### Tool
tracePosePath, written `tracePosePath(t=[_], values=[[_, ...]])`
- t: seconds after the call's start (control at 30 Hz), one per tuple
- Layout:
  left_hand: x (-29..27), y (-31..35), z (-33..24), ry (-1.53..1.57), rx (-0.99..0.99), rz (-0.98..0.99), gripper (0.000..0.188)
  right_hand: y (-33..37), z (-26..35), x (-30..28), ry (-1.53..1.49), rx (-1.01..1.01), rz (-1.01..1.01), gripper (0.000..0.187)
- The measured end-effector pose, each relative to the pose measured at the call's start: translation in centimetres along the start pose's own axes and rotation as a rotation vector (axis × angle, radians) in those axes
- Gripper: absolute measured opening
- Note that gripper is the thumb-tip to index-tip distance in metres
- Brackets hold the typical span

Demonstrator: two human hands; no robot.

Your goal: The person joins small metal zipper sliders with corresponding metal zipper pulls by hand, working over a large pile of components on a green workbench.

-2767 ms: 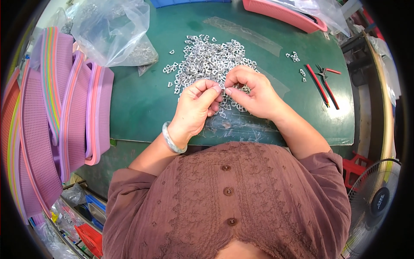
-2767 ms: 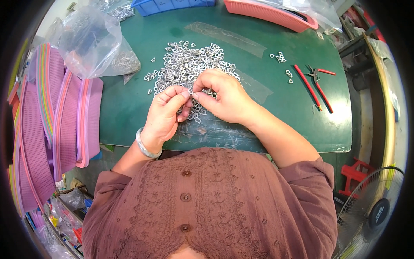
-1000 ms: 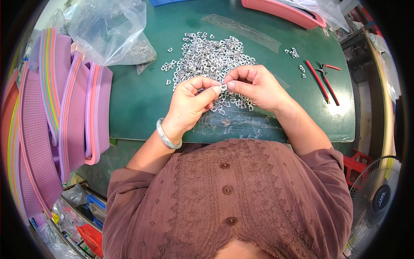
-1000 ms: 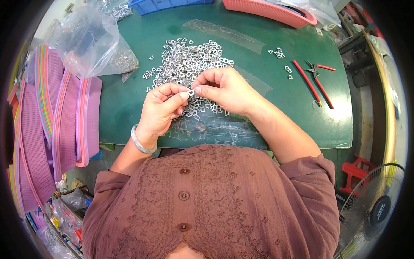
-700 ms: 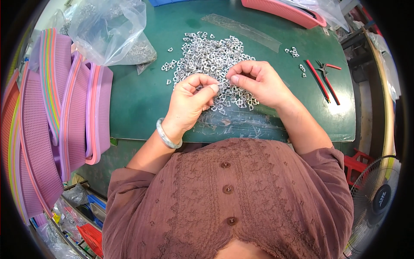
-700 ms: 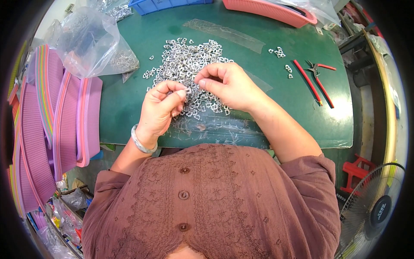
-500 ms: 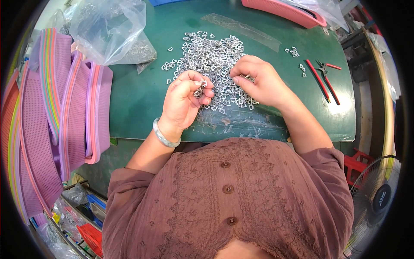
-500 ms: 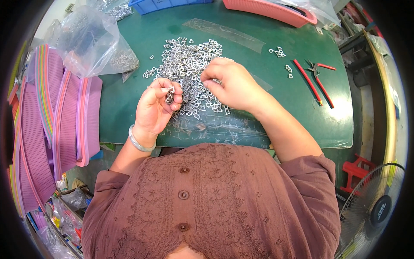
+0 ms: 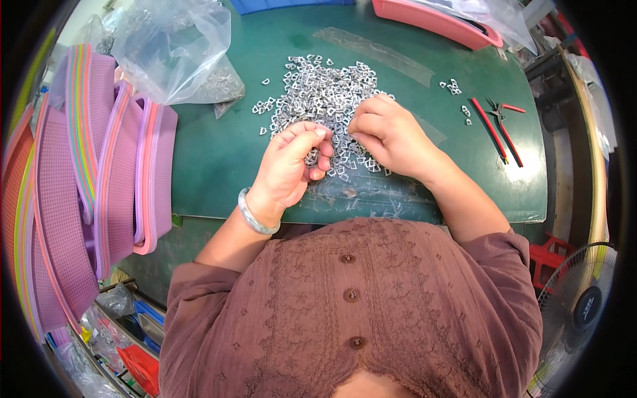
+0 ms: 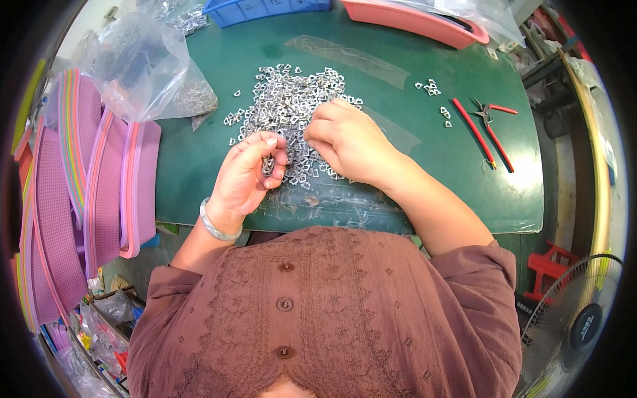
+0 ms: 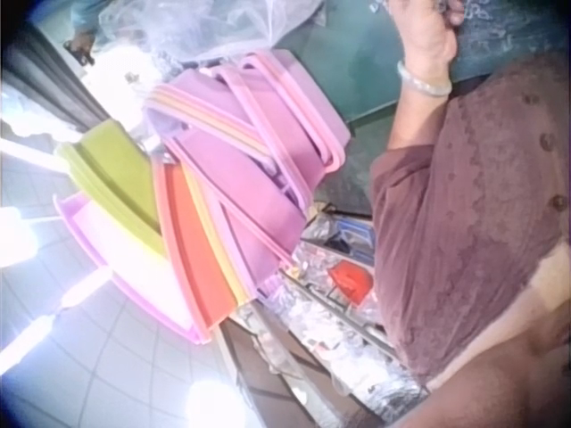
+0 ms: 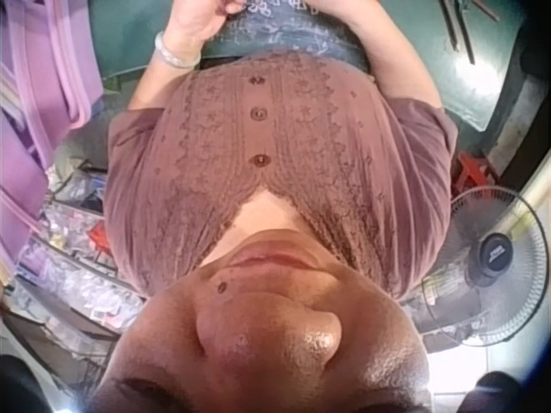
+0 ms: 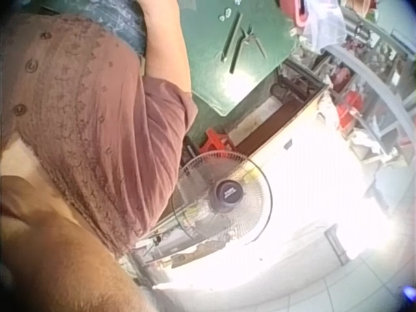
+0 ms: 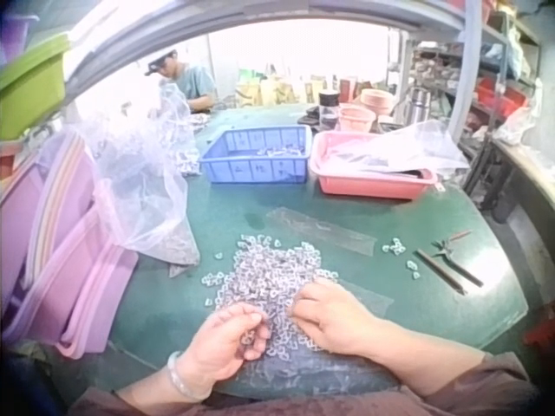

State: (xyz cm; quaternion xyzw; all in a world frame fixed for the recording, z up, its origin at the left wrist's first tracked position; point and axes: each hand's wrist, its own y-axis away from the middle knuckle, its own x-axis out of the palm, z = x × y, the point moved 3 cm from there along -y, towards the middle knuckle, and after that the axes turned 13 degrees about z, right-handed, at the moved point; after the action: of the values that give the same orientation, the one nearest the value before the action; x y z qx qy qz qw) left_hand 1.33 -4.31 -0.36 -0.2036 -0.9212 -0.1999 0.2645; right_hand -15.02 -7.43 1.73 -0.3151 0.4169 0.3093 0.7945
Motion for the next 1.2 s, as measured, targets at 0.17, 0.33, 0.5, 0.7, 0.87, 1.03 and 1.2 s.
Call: tracePosePath(t=[0.17, 0.33, 0.5, 0.7, 0.87, 1.03, 1.2], values=[[0.6, 0.0, 0.4, -0.009, -0.130, 0.063, 0.015, -0.2, 1.5, -1.0, -0.210, -0.161, -0.133, 0.009], [0.9, 0.0, 0.7, 0.044, -0.079, 0.057, 0.010, -0.2, 1.4, -0.9, -0.242, -0.189, -0.140, 0.013], [0.9, -0.1, 0.6, -0.057, 0.078, -0.068, 0.006, 0.2, 0.5, -0.2, -0.572, 0.071, -0.084, 0.010], [1.2, 0.0, 0.5, -0.135, 0.111, -0.091, 0.005, 0.4, 0.1, 0.8, -0.958, 0.283, 0.055, 0.014], [1.2, 0.0, 0.6, -0.098, 0.114, -0.055, 0.009, 0.5, -0.1, 1.0, -1.090, 0.353, 0.077, 0.016], [1.0, 0.1, 0.7, -0.077, 0.057, -0.058, 0.016, 0.6, -0.1, 1.1, -1.098, 0.354, 0.058, 0.015], [1.1, 0.1, 1.1, -0.035, 0.015, -0.013, 0.018, 0.7, -0.2, 1.2, -1.090, 0.378, 0.067, 0.016]])
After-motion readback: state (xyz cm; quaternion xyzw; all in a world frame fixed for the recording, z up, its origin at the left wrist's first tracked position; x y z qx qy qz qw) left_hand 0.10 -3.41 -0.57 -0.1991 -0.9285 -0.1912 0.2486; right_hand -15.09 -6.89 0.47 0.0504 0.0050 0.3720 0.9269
